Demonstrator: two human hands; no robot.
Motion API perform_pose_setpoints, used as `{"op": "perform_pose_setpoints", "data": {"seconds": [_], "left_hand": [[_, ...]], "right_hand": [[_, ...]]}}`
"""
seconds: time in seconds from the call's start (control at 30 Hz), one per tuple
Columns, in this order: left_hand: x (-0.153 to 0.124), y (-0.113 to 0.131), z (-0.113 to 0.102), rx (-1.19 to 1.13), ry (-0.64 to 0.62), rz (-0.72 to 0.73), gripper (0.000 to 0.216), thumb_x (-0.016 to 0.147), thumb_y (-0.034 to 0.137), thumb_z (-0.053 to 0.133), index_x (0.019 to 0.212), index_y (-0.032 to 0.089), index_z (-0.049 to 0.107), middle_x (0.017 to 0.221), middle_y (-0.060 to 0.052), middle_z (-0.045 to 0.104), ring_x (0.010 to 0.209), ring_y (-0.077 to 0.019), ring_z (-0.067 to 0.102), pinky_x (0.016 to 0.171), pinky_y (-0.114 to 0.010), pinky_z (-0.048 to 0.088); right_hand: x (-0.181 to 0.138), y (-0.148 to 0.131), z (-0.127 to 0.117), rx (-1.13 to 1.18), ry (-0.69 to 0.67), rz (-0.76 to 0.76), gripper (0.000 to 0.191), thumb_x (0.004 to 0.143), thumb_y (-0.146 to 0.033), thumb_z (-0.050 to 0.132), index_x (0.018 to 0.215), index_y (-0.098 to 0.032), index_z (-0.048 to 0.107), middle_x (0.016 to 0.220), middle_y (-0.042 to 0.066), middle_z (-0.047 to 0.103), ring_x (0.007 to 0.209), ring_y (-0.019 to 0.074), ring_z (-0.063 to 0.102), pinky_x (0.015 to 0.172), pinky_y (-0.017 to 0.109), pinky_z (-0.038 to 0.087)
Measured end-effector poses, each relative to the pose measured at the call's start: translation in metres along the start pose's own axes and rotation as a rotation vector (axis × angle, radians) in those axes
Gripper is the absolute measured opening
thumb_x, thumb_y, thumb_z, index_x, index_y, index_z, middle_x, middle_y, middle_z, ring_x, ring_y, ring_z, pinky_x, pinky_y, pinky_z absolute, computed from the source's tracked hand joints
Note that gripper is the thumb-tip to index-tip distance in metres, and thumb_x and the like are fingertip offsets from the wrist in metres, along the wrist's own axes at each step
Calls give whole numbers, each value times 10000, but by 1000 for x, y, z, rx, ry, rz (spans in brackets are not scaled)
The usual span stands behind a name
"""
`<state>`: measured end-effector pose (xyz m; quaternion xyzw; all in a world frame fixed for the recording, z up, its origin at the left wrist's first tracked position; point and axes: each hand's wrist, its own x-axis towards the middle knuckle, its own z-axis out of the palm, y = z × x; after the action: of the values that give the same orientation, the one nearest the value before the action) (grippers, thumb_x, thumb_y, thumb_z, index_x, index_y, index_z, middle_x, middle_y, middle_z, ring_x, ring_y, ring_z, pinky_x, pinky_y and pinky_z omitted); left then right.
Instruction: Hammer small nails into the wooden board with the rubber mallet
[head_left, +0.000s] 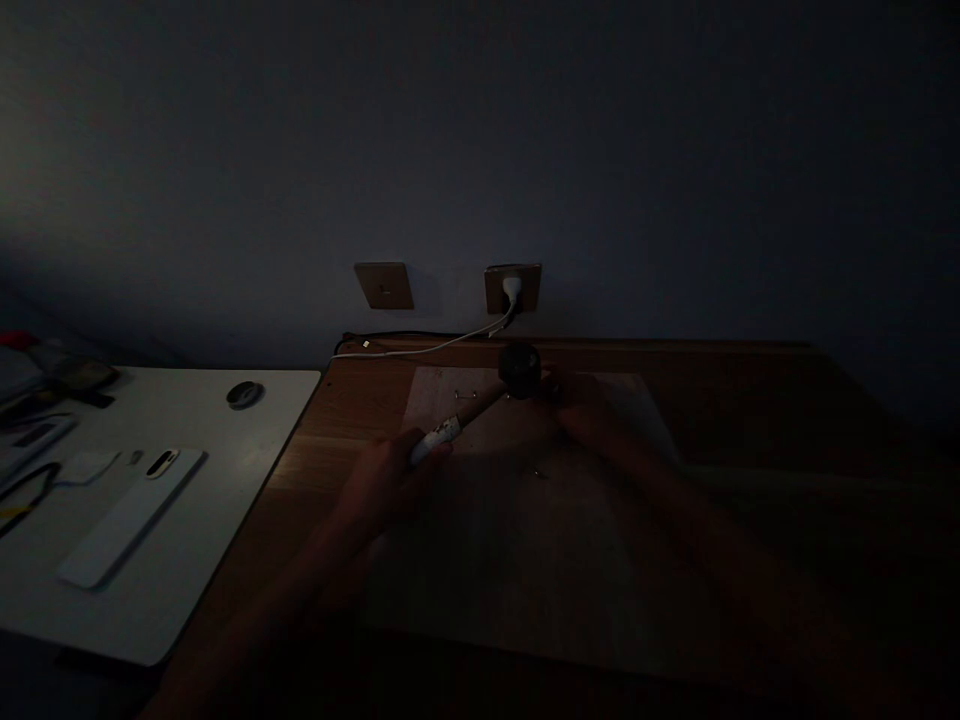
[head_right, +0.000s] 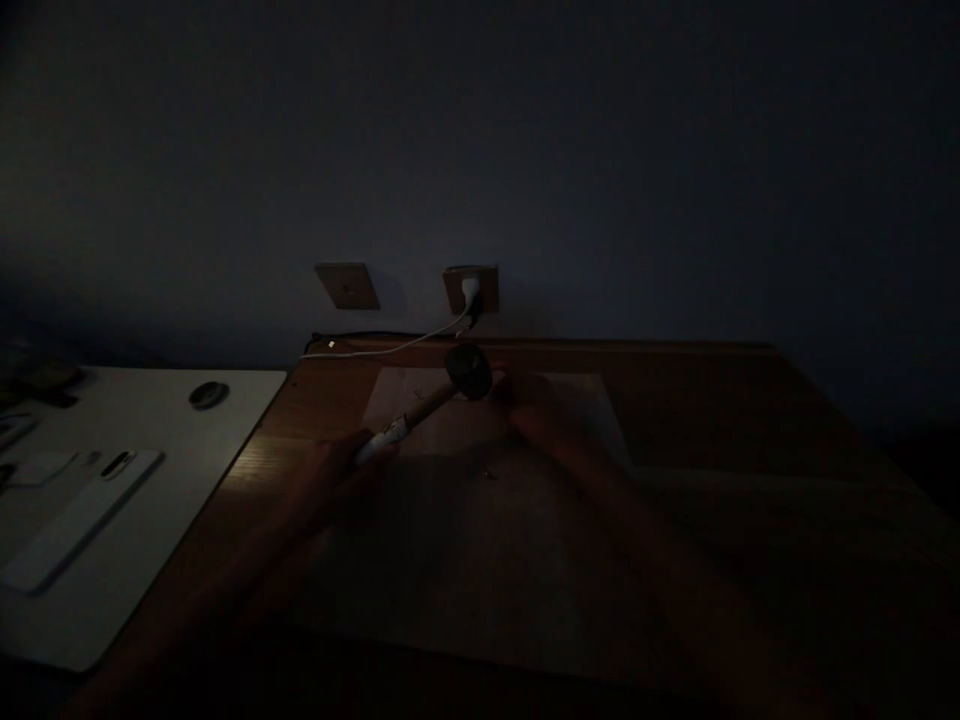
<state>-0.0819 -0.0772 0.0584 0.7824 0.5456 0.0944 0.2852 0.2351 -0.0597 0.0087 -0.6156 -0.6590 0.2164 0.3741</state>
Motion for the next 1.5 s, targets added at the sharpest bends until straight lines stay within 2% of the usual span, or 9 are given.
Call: {"op": "perform_pose_setpoints", "data": {"seconds": [0.13, 0.47, 0.83, 0.93, 1.03, 1.13, 1.23, 1.37, 1.5], "left_hand": [[4, 8, 2, 20, -16, -12, 467, 972, 632, 455, 826, 215, 610, 674, -30, 632, 601, -195, 615, 550, -275, 302], [7, 13, 1, 132, -22, -26, 418, 1006, 572, 464, 878, 214, 636, 698, -42, 647, 620, -204, 635, 566, -272, 293], [8, 17, 0, 194, -23, -45, 449, 1019, 606, 468, 986, 214, 685, 757, -74, 706, 666, -225, 673, 587, -273, 323], [8, 16, 2, 183, -23, -25, 444, 1009, 602, 467, 932, 214, 670, 738, -70, 695, 656, -220, 667, 580, -274, 316], [7, 14, 3, 119, -14, -15, 446, 998, 597, 461, 841, 214, 627, 700, -55, 671, 608, -200, 638, 564, -272, 309], [5, 11, 4, 53, -1, -12, 452, 974, 615, 465, 822, 217, 616, 658, -34, 642, 570, -189, 609, 542, -270, 304], [4, 10, 5, 13, -9, -9, 480, 955, 643, 459, 816, 215, 624, 617, -17, 603, 547, -183, 585, 529, -271, 297], [3, 9, 6, -21, 5, 5, 515, 937, 673, 447, 793, 209, 620, 610, -5, 574, 545, -173, 561, 534, -269, 304], [3, 6, 6, -61, 4, -11, 545, 923, 708, 442, 798, 207, 618, 607, 3, 558, 557, -170, 553, 524, -265, 300]], "right_hand": [[-1, -1, 0, -44, 55, 69, 404, 799, -202, 785, 1199, -245, 749, 883, 58, 811, 812, 264, 761, 705, 343, 564], [-6, -2, 0, -75, 36, 59, 530, 747, -113, 786, 1248, -271, 720, 1067, 68, 819, 950, 282, 769, 820, 367, 583], [-6, -3, 0, -90, 51, 37, 490, 797, -172, 776, 1273, -273, 711, 1001, 85, 822, 897, 286, 770, 747, 342, 576], [-5, -4, -3, -78, 43, 29, 476, 795, -162, 763, 1257, -267, 717, 1018, 89, 821, 910, 282, 771, 759, 339, 578], [-5, -1, -14, -37, 1, 7, 559, 775, -146, 761, 1318, -252, 682, 1054, 80, 813, 917, 267, 769, 781, 347, 590], [-9, 4, -31, -112, -9, -140, 594, 803, -148, 737, 1384, -213, 631, 1129, 107, 787, 982, 271, 752, 849, 395, 601], [-18, 4, -43, -302, -77, -371, 437, 864, -83, 640, 1276, -219, 699, 1200, 118, 761, 1077, 286, 726, 932, 447, 586], [-29, 0, -45, -549, -290, -616, 429, 901, 12, 569, 1195, -243, 751, 1197, 94, 778, 987, 243, 744, 846, 381, 595], [-31, 7, -45, -631, -329, -769, 361, 904, 22, 593, 1100, -221, 774, 1074, 86, 797, 955, 239, 743, 771, 346, 588]]}}
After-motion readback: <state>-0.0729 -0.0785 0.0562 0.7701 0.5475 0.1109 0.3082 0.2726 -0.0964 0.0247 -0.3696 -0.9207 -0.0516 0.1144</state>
